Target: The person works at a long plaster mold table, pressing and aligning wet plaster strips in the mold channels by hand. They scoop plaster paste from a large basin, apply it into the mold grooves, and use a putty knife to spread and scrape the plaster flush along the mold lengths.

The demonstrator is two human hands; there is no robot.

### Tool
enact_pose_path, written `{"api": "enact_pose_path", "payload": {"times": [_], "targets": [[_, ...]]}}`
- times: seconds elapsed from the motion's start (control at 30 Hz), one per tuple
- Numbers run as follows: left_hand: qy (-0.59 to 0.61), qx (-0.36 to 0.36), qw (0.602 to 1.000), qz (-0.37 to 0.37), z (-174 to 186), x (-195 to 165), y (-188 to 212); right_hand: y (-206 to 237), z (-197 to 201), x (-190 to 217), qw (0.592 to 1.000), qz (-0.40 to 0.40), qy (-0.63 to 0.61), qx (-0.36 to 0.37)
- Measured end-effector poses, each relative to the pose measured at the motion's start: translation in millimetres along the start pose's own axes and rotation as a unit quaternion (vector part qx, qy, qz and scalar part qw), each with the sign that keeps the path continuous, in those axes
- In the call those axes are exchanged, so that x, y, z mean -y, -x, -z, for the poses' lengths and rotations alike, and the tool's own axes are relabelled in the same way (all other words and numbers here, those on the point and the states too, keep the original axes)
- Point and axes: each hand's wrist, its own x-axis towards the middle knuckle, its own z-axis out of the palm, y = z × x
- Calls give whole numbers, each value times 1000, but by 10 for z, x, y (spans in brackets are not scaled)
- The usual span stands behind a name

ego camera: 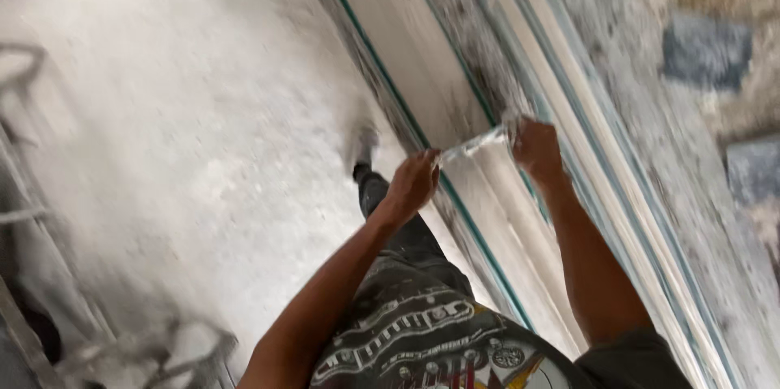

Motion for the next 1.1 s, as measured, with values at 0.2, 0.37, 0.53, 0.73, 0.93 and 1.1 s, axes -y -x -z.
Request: {"api": "enact_pose_path", "payload": {"times": [0.2, 0.37, 0.53, 0.73, 0.93, 1.1], "targets": [[32, 38, 996, 70, -818, -689, 958, 1435, 7, -375, 1000, -18, -15, -19], [30, 2, 999, 32, -1519, -1388, 1838, 2674, 133, -682, 999, -52, -8, 4], [16, 33, 998, 52, -2344, -1955, 2681, 3959, 194, -1097, 993, -23, -112, -37], [-23, 0, 999, 24, -3428, -2567, 3724, 5522, -6, -1673, 964, -75, -254, 1], [-39, 8, 999, 32, -4377, -3302, 4796, 7065, 27, -2158, 986, 78, -96, -115], [-6, -17, 1000, 4, -5172, -3901, 5732, 8368, 72, -2490, 977, 83, -141, -133]]}}
